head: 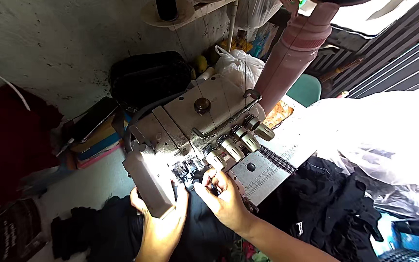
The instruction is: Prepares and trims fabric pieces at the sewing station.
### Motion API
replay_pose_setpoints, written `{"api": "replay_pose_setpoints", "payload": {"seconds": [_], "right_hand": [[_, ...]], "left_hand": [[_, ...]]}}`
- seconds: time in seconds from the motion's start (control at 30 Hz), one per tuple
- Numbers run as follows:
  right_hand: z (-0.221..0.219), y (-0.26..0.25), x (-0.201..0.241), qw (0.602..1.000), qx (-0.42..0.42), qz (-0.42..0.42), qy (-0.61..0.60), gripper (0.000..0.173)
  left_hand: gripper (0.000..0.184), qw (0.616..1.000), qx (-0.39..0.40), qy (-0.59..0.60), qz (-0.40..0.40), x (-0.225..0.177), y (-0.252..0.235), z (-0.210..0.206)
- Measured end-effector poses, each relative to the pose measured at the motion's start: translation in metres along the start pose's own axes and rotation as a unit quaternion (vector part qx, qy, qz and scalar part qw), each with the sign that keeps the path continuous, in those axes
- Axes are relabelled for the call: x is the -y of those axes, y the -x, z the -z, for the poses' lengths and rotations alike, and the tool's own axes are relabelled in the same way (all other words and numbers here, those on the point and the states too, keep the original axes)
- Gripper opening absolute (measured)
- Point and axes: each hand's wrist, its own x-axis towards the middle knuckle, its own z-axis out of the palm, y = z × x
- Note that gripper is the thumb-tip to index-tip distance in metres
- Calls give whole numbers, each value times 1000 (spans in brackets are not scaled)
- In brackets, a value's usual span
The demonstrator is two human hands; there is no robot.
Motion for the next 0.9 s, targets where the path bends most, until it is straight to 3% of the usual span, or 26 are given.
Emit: {"api": "replay_pose_setpoints", "payload": {"seconds": [0.13,0.27,0.63,0.9], "right_hand": [[4,0,2,1000,15,-6,-8,15],[3,0,2,1000,13,-9,-8,16],[-2,-3,1,1000,-1,-16,3,13],[-3,-5,3,1000,0,-25,9,13]], "left_hand": [[71,999,44,28,15,6,-1,6],[58,999,38,11,-11,4,-2,6],[66,999,39,-25,-28,6,-7,7],[105,995,58,27,77,2,-12,10]]}}
